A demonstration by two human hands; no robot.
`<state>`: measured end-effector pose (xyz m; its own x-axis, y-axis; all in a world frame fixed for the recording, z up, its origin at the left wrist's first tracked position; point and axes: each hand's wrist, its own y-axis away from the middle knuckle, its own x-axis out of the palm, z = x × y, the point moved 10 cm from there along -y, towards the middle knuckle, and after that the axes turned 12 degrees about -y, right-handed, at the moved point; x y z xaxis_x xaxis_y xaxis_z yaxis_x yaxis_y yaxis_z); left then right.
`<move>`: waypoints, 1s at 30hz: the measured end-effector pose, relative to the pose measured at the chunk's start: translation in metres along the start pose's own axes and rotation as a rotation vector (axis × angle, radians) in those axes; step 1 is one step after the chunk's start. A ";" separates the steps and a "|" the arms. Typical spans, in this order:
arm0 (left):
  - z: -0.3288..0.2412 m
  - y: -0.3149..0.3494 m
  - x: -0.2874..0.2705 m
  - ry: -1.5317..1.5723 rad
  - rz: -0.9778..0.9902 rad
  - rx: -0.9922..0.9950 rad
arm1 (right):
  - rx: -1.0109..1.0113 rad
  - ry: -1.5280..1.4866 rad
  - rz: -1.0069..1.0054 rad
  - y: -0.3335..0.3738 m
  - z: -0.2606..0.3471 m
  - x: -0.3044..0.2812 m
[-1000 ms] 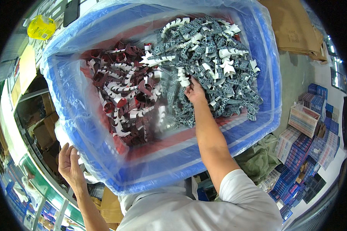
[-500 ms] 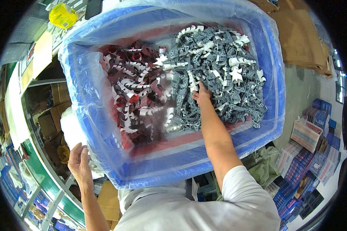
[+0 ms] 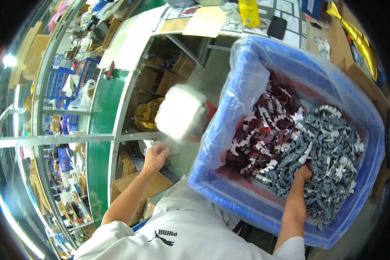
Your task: The person sorts small plastic parts from a bin, then assembles two white shark-shaped items by attaching red fins and wiping them with a cloth. The finished items are placed on a workbench.
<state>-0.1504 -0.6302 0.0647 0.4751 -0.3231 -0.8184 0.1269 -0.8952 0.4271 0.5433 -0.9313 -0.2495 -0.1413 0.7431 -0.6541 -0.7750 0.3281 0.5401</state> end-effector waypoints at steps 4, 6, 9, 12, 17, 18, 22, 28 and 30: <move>0.091 0.003 -0.008 -0.032 -0.001 -0.251 | 0.043 -0.016 0.059 0.019 -0.003 -0.015; 0.125 -0.002 -0.012 0.016 -0.024 -0.293 | 0.077 -0.124 0.063 0.021 -0.004 -0.025; 0.167 -0.027 -0.028 -0.033 -0.063 -0.339 | 0.154 -0.290 0.109 0.023 -0.007 -0.041; 0.197 -0.079 -0.064 -0.010 -0.187 -0.342 | 0.147 -0.334 0.183 0.031 0.003 -0.060; 0.234 -0.222 -0.167 0.093 -0.397 -0.300 | 0.052 -0.292 0.195 0.080 0.024 -0.111; 0.247 -0.256 -0.187 0.168 -0.415 -0.357 | 0.032 -0.306 0.214 0.097 0.026 -0.119; 0.274 -0.393 -0.277 0.065 -0.546 -0.354 | 0.072 -0.114 0.071 0.164 0.034 -0.148; 0.306 -0.558 -0.384 -0.007 -0.693 -0.224 | 0.027 -0.142 -0.123 0.246 0.039 -0.134; 0.316 -0.602 -0.414 -0.068 -0.755 -0.190 | 0.016 -0.137 -0.142 0.258 0.039 -0.126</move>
<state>-0.6987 -0.0550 0.0246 0.1475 0.3293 -0.9326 0.5445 -0.8142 -0.2014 0.3852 -0.9178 -0.0068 0.0547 0.7611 -0.6463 -0.7714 0.4432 0.4567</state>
